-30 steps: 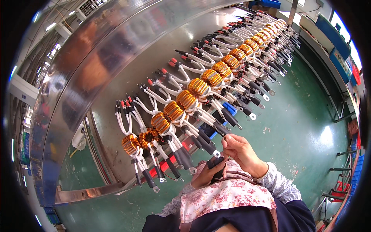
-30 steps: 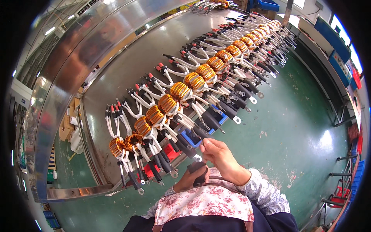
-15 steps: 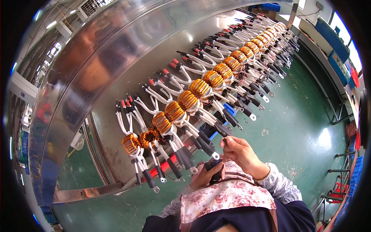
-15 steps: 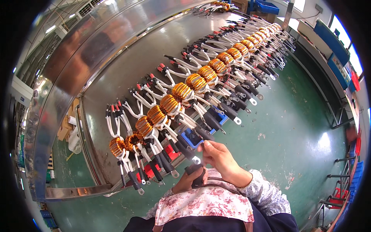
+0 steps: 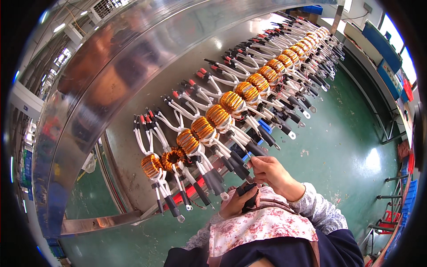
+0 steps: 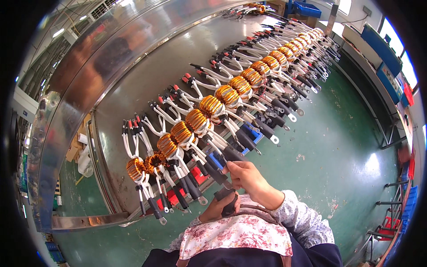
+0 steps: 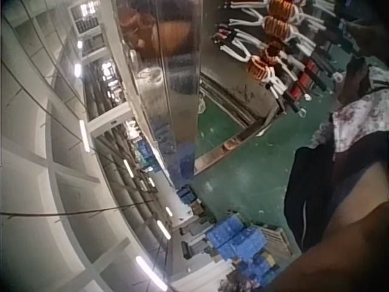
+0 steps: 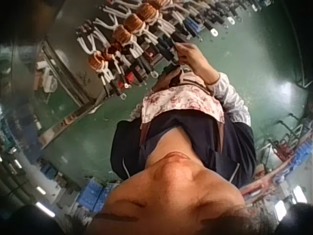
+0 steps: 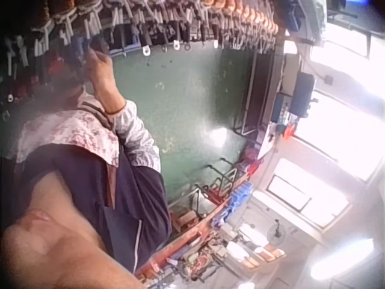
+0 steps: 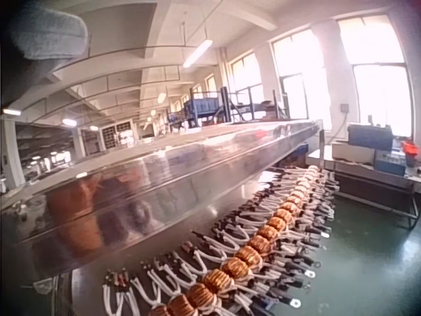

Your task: The person is assembling electrical components on a factory line. They repeatedly pick up small black cylindrical parts and attach them to the ends of copper-wound coils mounted on a rack. The person handles the components one by one, sliding the black parts onto the white insulated leads of the coils.

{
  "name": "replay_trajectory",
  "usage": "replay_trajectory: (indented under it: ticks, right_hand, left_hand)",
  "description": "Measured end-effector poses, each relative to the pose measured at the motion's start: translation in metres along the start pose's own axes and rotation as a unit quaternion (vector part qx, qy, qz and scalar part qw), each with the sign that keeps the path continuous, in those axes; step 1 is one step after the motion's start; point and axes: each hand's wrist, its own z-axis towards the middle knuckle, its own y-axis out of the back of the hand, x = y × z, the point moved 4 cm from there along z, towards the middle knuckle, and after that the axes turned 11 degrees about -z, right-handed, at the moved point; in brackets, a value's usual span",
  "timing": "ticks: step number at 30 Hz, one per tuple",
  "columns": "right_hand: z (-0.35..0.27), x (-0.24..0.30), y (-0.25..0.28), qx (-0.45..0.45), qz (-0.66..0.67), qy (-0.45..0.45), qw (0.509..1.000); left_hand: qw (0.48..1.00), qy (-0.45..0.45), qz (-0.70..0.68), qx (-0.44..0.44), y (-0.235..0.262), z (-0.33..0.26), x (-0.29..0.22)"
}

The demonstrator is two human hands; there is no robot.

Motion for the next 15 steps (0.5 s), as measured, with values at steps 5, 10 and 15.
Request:
replay_trajectory:
  ticks: [5, 10, 15]
  right_hand:
    - [0.009, 0.018, -0.015, -0.097, 0.039, -0.027, 0.994]
    - [0.020, 0.009, -0.014, -0.072, -0.009, 0.025, 0.997]
    - [0.022, 0.008, -0.010, -0.066, 0.029, -0.001, 0.997]
  left_hand:
    - [1.000, 0.009, -0.014, 0.000, -0.001, 0.001, -0.001]
    - [1.000, -0.006, -0.023, -0.016, -0.001, -0.001, -0.002]
    - [1.000, 0.007, -0.006, 0.004, -0.002, 0.001, -0.004]
